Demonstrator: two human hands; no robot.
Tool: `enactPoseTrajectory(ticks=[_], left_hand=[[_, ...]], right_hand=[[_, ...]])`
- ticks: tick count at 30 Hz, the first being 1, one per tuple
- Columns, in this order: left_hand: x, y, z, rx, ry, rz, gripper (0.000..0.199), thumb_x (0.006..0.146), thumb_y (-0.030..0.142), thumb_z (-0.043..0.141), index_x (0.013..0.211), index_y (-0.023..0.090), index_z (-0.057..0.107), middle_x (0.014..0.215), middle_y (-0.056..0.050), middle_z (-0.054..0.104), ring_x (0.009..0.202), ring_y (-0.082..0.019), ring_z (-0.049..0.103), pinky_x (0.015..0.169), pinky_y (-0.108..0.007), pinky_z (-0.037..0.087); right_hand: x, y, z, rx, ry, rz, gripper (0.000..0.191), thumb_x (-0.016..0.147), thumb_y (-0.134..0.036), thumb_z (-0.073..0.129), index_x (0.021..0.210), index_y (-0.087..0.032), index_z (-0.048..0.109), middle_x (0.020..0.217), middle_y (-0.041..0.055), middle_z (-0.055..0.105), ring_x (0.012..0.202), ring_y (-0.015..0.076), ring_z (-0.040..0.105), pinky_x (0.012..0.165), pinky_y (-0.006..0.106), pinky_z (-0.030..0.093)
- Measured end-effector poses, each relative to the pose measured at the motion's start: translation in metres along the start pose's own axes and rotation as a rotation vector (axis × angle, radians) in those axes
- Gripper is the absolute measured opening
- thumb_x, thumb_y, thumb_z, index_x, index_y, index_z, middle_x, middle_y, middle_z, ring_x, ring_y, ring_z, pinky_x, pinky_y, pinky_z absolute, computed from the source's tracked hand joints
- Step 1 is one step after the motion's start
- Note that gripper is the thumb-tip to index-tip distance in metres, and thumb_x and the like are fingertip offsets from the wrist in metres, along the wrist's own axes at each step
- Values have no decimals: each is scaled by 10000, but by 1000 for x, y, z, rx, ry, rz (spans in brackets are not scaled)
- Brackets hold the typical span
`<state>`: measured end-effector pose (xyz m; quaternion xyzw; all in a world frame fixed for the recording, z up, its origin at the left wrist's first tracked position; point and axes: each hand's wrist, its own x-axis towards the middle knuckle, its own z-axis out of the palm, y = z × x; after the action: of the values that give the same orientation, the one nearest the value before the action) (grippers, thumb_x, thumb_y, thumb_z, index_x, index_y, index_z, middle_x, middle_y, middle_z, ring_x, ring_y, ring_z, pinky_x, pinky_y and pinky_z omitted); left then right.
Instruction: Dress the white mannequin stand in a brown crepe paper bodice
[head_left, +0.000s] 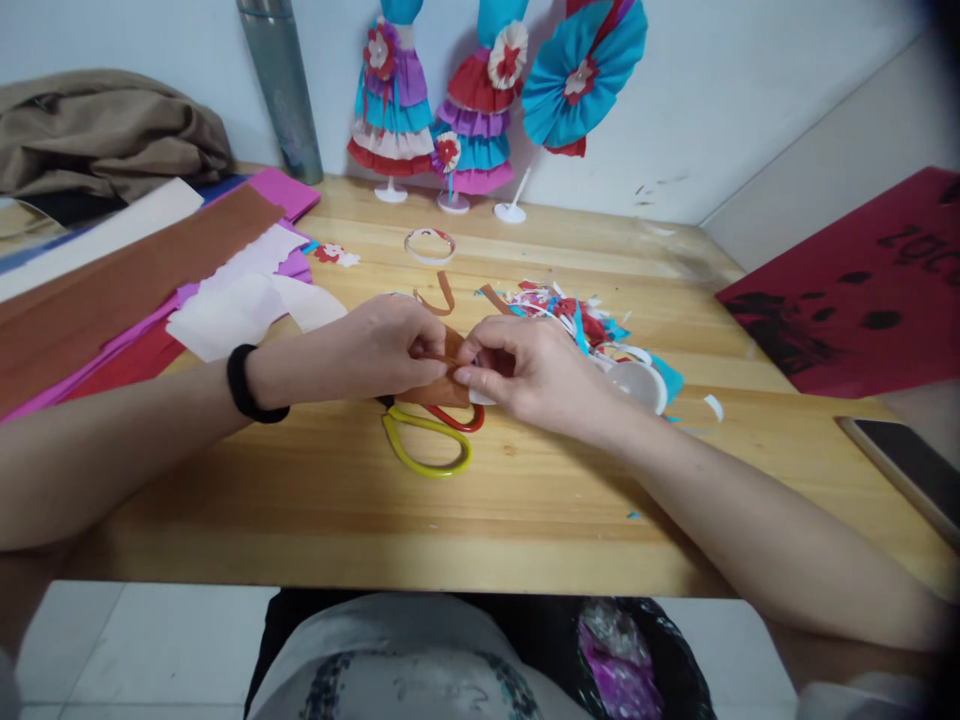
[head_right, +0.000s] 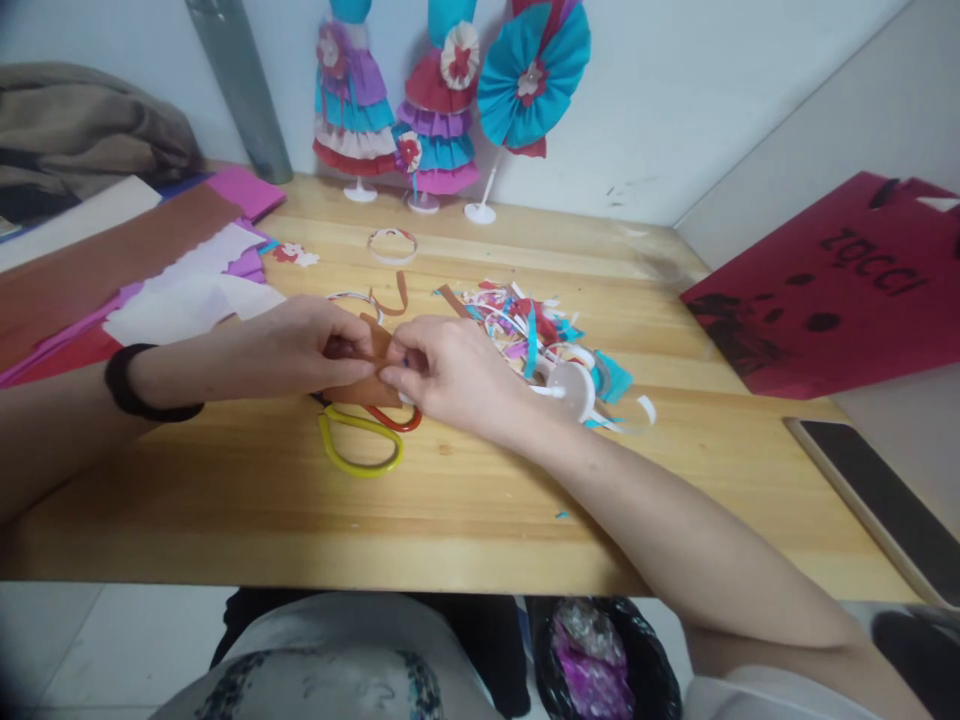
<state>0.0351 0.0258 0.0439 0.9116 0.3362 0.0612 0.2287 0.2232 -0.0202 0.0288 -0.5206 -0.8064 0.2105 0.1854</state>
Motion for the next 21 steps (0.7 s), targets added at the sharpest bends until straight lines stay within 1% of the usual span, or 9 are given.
enactPoseTrajectory(ticks=[2, 5, 8, 10, 12, 14, 17, 21], left_hand=[[0, -1, 0, -16, -4, 15, 235, 789, 106, 509, 560, 152, 481, 558, 46, 420, 570, -81, 339, 591, -244, 247], [0, -3, 1, -14, -7, 15, 291, 786, 92, 516, 525, 159, 407, 528, 52, 361, 560, -80, 305, 572, -241, 228], [1, -3, 2, -42, 9, 25, 310, 792, 88, 524, 521, 164, 394, 522, 50, 355, 562, -82, 297, 560, -244, 221], [2, -2, 1, -65, 4, 4, 316, 795, 102, 538, 520, 166, 397, 521, 48, 363, 561, -84, 301, 554, -249, 220], [3, -1, 0, -84, -17, -36, 319, 800, 115, 546, 525, 170, 395, 524, 49, 363, 554, -83, 309, 551, -250, 225], [4, -2, -2, -99, -40, -43, 310, 790, 120, 556, 530, 173, 395, 533, 52, 358, 548, -81, 309, 546, -251, 230], [5, -7, -4, -102, -55, -22, 253, 762, 128, 568, 546, 177, 448, 543, 49, 384, 542, -88, 326, 538, -259, 238], [8, -13, -3, -110, -54, -15, 148, 750, 127, 573, 608, 167, 572, 551, 42, 473, 553, -95, 409, 544, -246, 276]], right_hand=[[1, 3, 2, 23, 25, 0, 151, 844, -196, 602, 694, -178, 588, 627, -18, 564, 597, 113, 483, 612, 265, 315], [3, 8, 5, 93, 50, -2, 225, 858, -229, 587, 641, -179, 563, 572, -26, 529, 546, 107, 444, 584, 276, 296], [5, 10, 6, 112, 53, -5, 218, 841, -248, 605, 638, -182, 562, 563, -28, 522, 543, 107, 442, 578, 279, 292], [6, 10, 6, 106, 52, -4, 200, 818, -237, 619, 634, -186, 560, 566, -28, 520, 552, 109, 448, 576, 276, 295], [6, 10, 6, 119, 44, 5, 217, 814, -233, 613, 614, -188, 544, 557, -28, 506, 545, 108, 438, 564, 274, 294], [6, 10, 6, 153, 32, 15, 236, 822, -246, 603, 605, -190, 530, 547, -30, 495, 531, 106, 421, 547, 272, 290], [6, 12, 7, 205, 35, 15, 212, 806, -255, 620, 622, -192, 535, 547, -37, 494, 519, 102, 417, 528, 267, 289], [5, 14, 10, 220, 42, 9, 181, 783, -251, 649, 639, -193, 554, 551, -42, 500, 517, 100, 433, 529, 266, 293]])
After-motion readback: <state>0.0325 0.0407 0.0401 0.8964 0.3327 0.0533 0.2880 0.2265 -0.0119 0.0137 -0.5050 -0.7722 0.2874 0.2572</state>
